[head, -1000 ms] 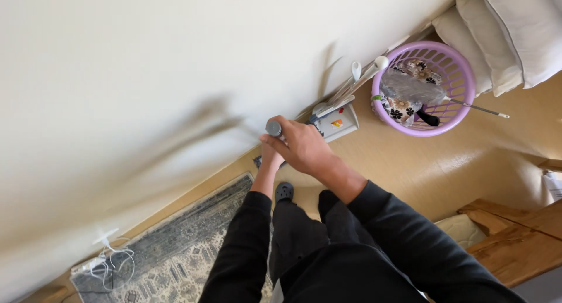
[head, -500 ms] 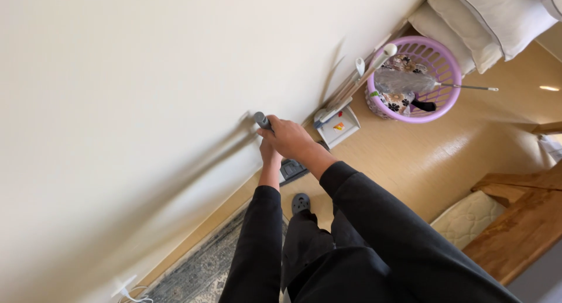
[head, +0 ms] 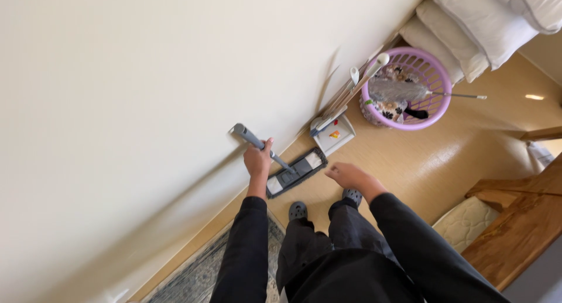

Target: The person is cleaning the floor around a bed using a mop and spray bottle, and then tidying up some small items on a table.

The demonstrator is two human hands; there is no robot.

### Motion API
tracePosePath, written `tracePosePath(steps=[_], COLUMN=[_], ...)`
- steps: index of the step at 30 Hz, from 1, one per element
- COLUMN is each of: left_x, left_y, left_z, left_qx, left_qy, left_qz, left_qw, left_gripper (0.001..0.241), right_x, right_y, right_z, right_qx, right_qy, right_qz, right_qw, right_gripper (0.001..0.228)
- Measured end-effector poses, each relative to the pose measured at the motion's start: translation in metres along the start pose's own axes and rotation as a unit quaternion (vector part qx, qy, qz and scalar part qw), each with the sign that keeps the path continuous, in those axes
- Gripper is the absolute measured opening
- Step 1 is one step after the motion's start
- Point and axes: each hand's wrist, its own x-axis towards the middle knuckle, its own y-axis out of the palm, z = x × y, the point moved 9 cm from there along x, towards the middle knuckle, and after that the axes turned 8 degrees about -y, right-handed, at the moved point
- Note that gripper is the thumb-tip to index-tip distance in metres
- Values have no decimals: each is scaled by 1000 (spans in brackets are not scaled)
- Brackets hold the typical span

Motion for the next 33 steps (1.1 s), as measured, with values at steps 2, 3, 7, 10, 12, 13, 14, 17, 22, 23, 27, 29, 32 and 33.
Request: tracePosePath(steps=[2, 3, 7, 10, 12, 13, 14, 17, 22, 23, 27, 29, 32, 33], left_x=[-6, -11, 5, 21, 19, 20, 17, -18, -83, -70, -6, 35, 51, 43], left_y=[-5, -8, -1, -2, 16, 24, 43, 82, 41, 13, -40, 1, 46, 56], left_z=[-8, -4, 32, 55, 92, 102, 122, 122, 85, 91, 134, 192, 148, 113], left_qx=[-3, 2, 0, 40, 45, 43, 9, 5, -164, -118, -195, -160, -88, -44], left_qy=[-30, -66, -78, -51, -162, -166, -225, -314, -206, -113, -175, -171, -89, -20], left_qz=[1, 6, -4, -56, 11, 12, 72, 196, 314, 276, 174, 177, 169, 163], left_qw=[1000, 998, 997, 996, 986, 985, 972, 929, 912, 947, 949, 956, 978, 985], left_gripper=[39, 38, 34, 50, 62, 62, 63, 63, 54, 46, 38, 32, 31, 33], right_x=[-4, -7, -45, -66, -82, -79, -74, -53, -45, -49, -59, -50, -14, 1], right_y=[4, 12, 3, -3, -7, -17, -29, -82, -209, -224, -254, -234, -198, -178], right_z=[-62, -95, -164, -202, -224, -234, -241, -230, -124, -96, -50, -54, -37, -25], right_qx=[-2, 3, 31, 70, 127, 124, 145, 177, 197, 230, 266, 245, 174, 127], right_qy=[11, 26, 72, 125, 186, 187, 175, 133, -9, -27, -22, 19, 37, 24], right_qz=[-13, -18, -35, -33, -5, -2, -16, -75, -231, -235, -237, -224, -181, -148], right_qw=[1000, 1000, 996, 989, 974, 974, 974, 972, 953, 944, 934, 943, 967, 981], right_gripper=[53, 53, 54, 57, 61, 61, 64, 71, 69, 66, 60, 61, 60, 60])
